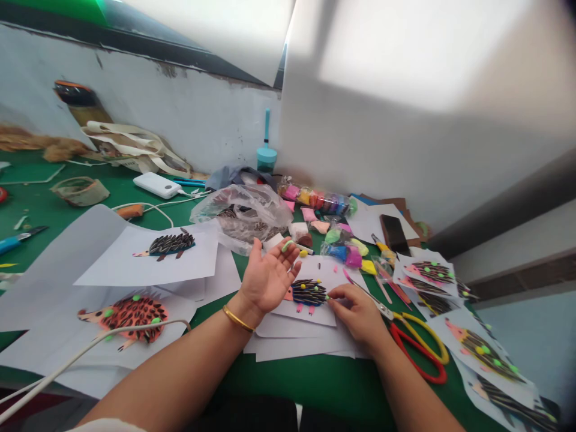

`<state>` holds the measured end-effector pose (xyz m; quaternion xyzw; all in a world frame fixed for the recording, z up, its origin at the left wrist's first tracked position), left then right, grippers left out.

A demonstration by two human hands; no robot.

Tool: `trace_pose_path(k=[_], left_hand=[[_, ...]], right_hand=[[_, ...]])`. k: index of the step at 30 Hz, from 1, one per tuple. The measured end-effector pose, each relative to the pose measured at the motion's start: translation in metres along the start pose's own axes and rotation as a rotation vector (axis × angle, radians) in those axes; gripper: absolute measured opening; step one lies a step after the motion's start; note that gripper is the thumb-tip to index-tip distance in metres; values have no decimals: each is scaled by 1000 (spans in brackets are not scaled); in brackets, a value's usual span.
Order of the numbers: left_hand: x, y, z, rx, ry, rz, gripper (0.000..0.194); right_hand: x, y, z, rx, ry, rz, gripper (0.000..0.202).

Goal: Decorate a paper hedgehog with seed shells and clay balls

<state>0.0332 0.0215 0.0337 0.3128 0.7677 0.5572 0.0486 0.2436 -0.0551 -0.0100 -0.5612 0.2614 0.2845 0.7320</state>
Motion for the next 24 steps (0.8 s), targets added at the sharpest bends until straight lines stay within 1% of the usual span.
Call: trace_pose_path(k=[5,11,24], left_hand=[[0,0,0,10,-2,10,63],[0,0,0,5,-1,16,63],[-1,0,0,5,-5,17,63]], right_hand=[[1,-1,2,1,-44,-18,11],[5,1,3,-27,-29,-34,10],[3,5,5,-39,-18,-25,8]])
Point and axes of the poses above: each hand's wrist, its own z-axis towards the middle knuckle, its own y-axis out of the palm, x = y × z, the point moved 4 cm from there along z, towards the middle knuckle, and after that the axes turned 5 degrees about x, right-handed, at the moved point
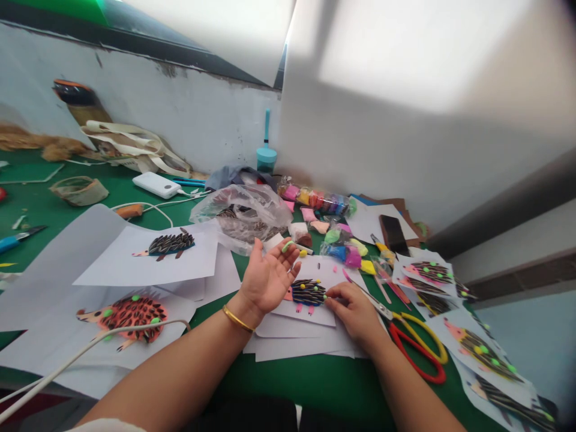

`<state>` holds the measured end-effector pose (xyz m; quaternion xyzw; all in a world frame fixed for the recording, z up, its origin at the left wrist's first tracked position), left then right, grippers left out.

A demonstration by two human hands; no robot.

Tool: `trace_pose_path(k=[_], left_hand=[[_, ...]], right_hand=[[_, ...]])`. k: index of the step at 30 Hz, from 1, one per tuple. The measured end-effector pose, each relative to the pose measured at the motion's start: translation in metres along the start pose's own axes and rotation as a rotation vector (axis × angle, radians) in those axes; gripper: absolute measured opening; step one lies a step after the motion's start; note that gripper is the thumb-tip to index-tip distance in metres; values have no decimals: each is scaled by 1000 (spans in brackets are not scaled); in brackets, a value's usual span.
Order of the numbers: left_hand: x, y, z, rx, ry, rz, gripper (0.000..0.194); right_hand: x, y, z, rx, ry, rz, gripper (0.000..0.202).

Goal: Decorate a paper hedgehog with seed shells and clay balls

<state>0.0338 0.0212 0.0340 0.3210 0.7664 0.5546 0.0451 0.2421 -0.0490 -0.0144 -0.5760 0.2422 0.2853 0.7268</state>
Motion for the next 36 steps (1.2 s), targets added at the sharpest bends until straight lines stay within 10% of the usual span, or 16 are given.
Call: trace_pose_path(k=[25,36], left_hand=[[-4,-1,2,-11,8,59,45],[-22,0,-7,-110,-31,303,21]], right_hand=[[-2,-9,1,63,-33,9,17],[-78,-33,16,291,-264,-15,26]])
Point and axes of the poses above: each hand's wrist, its own z-axis towards the middle knuckle, its own y-axis out of the palm, x = y × z, the point moved 4 cm from there along z, towards the middle knuckle, and after that the axes turned 5 degrees about x, right-handed, at the moved point
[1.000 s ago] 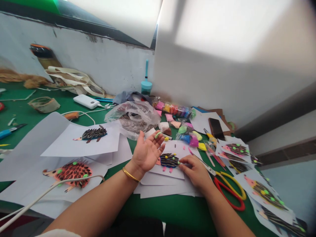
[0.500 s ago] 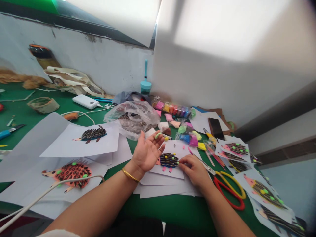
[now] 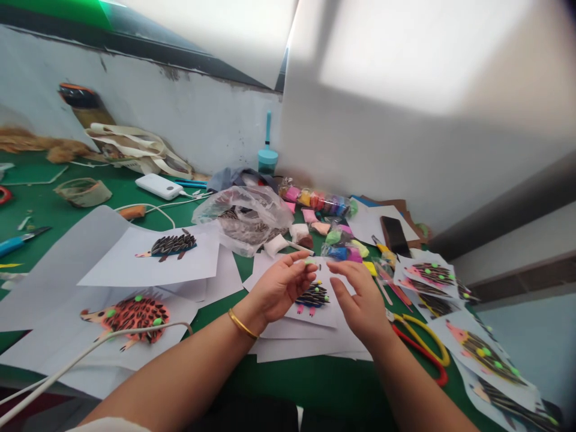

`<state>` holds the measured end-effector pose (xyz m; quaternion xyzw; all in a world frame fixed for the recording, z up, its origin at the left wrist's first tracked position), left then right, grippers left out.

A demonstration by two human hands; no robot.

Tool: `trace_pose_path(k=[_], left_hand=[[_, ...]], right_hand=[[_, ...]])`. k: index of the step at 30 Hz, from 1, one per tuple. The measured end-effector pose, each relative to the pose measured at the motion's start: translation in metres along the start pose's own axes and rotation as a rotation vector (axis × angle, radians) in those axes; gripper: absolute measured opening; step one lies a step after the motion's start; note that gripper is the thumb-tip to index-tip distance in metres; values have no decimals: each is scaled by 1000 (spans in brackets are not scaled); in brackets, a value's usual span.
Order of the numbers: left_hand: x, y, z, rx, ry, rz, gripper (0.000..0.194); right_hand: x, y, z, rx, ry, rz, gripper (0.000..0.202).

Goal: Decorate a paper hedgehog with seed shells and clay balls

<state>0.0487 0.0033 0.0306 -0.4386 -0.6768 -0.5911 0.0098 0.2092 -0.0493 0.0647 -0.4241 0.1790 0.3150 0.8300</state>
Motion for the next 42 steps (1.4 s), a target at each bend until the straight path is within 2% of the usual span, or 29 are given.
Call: trace_pose_path(k=[2,6,9,13,20,24,28,33,38,42], left_hand=[[-2,0,-1,0,4,59,16],[-3,-2,0,-1,60,145,20],[-3,-3,0,3,129,172,20],[-6,-3,1,28,129,182,22],[-9,-5,2,22,122,197,28],[-11,-4,2,-9,101,224,29],[-10,-6,2,43,101,224,35],[-7,-8,3,50,117,276,47],[-7,-8,4,21,128,306,52],[-8,-8,4,71,93,388,42]], right_hand=[[-8,4,9,-10,3,24,27],[-12,15,18,-25,80,147,20],[-13,23,17,-8,104,251,14],[-10,27,10,29,123,298,13],[-3,23,6,78,100,225,19],[-3,22,8,53,70,229,11],[-2,24,7,60,64,259,5],[2,26,6,-8,60,305,30],[5,25,6,-33,53,276,14],[3,23,6,25,33,247,7]])
Point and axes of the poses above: each hand's wrist, its own z-axis towards the middle knuckle, its own y-axis out of the palm, x = y × z, the point moved 4 cm from there along z, towards the middle knuckle, and after that the axes turned 5 degrees about x, right-handed, at the moved point
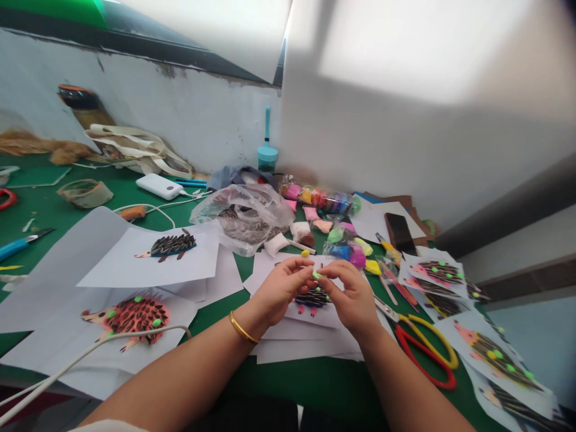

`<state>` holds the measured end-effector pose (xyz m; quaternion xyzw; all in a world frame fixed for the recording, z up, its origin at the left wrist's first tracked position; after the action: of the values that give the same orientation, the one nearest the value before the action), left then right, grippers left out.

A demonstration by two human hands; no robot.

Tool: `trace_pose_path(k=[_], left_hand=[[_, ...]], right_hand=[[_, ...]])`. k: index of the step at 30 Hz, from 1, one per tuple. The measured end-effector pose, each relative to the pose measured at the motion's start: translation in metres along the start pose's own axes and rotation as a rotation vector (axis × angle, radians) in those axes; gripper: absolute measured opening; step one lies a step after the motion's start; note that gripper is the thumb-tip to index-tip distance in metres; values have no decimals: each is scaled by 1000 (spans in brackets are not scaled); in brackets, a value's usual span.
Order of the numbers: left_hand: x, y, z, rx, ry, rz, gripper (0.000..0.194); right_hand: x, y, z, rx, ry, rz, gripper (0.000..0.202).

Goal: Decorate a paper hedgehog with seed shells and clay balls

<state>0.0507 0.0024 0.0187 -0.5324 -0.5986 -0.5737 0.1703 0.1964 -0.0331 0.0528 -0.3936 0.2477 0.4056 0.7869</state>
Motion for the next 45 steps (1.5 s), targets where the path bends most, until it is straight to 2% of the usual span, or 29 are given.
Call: trace_pose_path(k=[5,10,13,17,19,22,25,27,29,32,36,38,41,45], left_hand=[[-1,4,-2,-107,-22,195,42],[1,5,-2,-96,20,210,37],[4,4,-1,-32,31,135,33],[5,0,2,63,-8,-125,22],[3,2,2,45,-37,-265,19],[0,6,0,4,-92,-428,30],[-1,9,-4,-15,-188,-587,25],[4,10,-6,-47,-207,-681,38],[11,8,-7,-71,-219,-713,55],[20,3,-8,-67,-180,-733,68],[21,-1,-8,-30,-177,-733,75],[19,0,-8,-49,-191,-725,76],[23,0,-7,-94,-161,-749,77],[26,-2,-6,-65,-127,-790,77]], right_hand=[[-6,3,-1,29,-113,-73,4],[-8,5,-2,42,-154,-71,6],[-2,-1,-2,82,-70,-15,8],[1,-8,-5,168,-33,47,10],[-5,-1,-8,95,-94,47,20],[-17,18,-14,-47,-201,37,29],[-25,31,-17,-102,-269,-43,25],[-29,35,-18,-119,-303,-143,23],[-32,36,-19,-132,-337,-258,25],[-36,38,-23,-182,-409,-367,38],[-39,48,-30,-278,-530,-431,69],[-39,49,-30,-268,-536,-481,80],[-39,43,-28,-219,-520,-520,76],[-41,37,-29,-228,-581,-465,67]])
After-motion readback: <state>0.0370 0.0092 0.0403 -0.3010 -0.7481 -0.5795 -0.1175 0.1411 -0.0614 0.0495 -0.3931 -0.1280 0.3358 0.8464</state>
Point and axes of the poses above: each hand's wrist, its own z-axis towards the middle knuckle, its own y-axis out of the palm, x = y × z, the point moved 4 cm from there along z, towards the middle knuckle, and after that the axes turned 5 degrees about x, right-handed, at the moved point
